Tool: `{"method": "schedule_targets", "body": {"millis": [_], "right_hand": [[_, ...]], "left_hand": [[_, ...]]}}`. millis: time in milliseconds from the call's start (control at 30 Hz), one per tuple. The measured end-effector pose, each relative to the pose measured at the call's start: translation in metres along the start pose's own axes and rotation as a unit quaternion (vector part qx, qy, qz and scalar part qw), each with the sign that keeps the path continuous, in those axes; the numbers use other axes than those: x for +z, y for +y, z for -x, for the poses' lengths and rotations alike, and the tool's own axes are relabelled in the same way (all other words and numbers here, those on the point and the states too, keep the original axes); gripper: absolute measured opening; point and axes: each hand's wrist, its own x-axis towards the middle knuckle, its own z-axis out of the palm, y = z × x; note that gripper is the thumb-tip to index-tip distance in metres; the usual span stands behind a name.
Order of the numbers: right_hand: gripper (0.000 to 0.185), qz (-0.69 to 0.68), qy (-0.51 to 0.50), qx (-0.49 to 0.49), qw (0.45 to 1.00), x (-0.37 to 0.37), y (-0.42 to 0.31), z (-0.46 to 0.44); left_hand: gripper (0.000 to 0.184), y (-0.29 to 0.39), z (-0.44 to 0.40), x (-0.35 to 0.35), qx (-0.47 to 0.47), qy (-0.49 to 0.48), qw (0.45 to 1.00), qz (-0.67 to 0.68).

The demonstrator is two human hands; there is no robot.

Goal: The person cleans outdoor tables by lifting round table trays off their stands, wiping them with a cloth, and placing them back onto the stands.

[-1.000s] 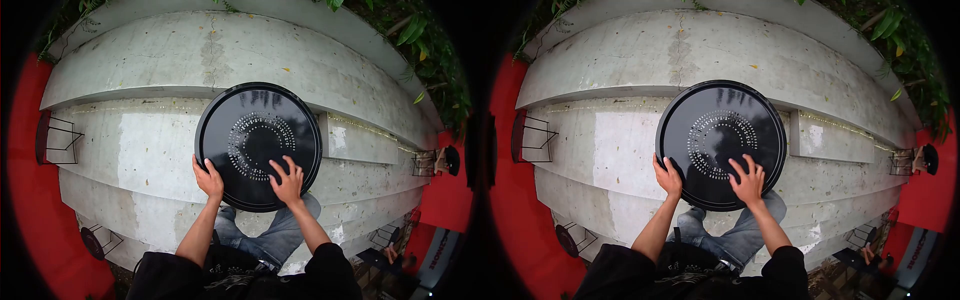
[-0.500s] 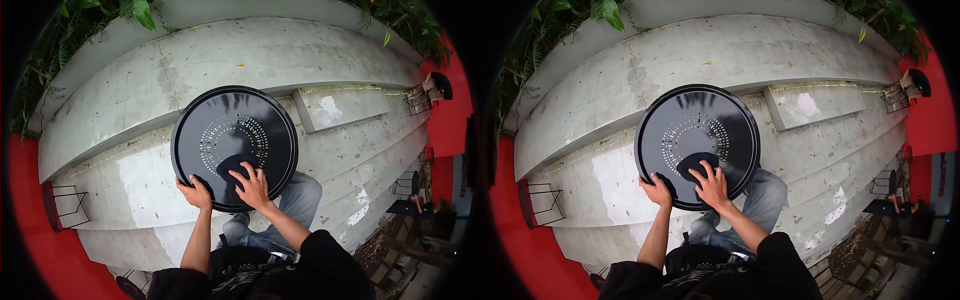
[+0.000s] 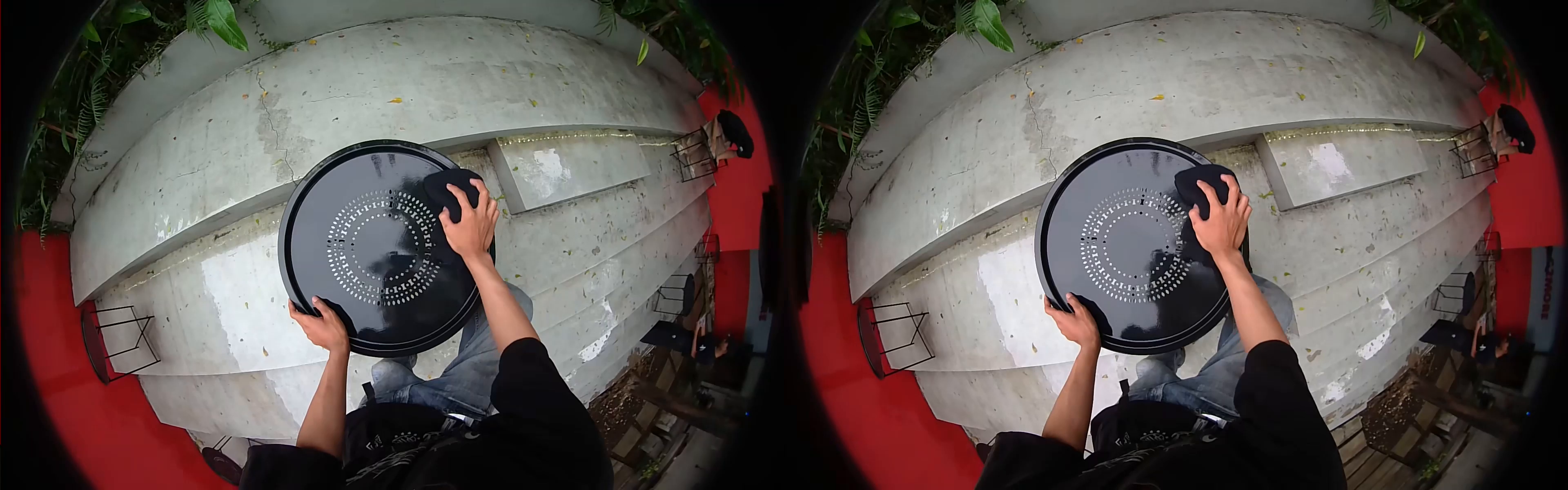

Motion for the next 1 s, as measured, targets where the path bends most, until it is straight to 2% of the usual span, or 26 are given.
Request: {"method": "schedule_targets", "body": {"millis": [100,167,233,433,500,633,767,833,900,1000], "right_hand": [[0.058,-0.006,-0.007,0.003,1.000,0.026,-0.015,-0.040],[0.060,0.006,0.032,0.008,0.999,0.047,-0.023,-0.064],[0.060,0.019,-0.018,0.058,0.998,0.057,-0.032,-0.083],[0.069,-0.005,-0.145,0.111,0.983,0.032,-0.010,-0.083],[0.073,-0.013,-0.175,0.154,0.972,0.011,0.000,-0.067],[0.075,-0.070,-0.117,0.194,0.971,-0.017,0.036,-0.002],[0.075,-0.142,-0.096,0.306,0.937,-0.060,0.017,0.074],[0.073,-0.099,-0.043,0.263,0.959,-0.068,-0.001,0.107],[0.065,-0.044,-0.039,0.217,0.974,-0.069,-0.014,0.125],[0.061,0.009,-0.042,0.203,0.978,-0.061,-0.018,0.121]], "left_hand": [[0.060,-0.008,-0.006,0.003,0.014,0.013,1.000,-0.002],[0.060,-0.003,-0.004,0.000,0.005,0.002,1.000,0.003],[0.060,-0.003,-0.008,0.000,0.004,0.005,1.000,0.005],[0.062,-0.005,-0.005,0.000,-0.001,0.003,1.000,0.024],[0.063,0.000,-0.005,-0.004,-0.018,-0.003,0.999,0.029],[0.062,0.003,-0.003,-0.004,-0.024,0.005,0.999,0.028],[0.061,-0.005,-0.004,0.001,-0.003,0.021,1.000,0.015],[0.060,0.001,-0.004,-0.004,-0.011,0.018,1.000,0.005],[0.059,0.004,-0.003,-0.005,-0.013,0.010,1.000,0.010],[0.059,0.003,-0.003,-0.003,-0.003,0.013,1.000,0.014]]}}
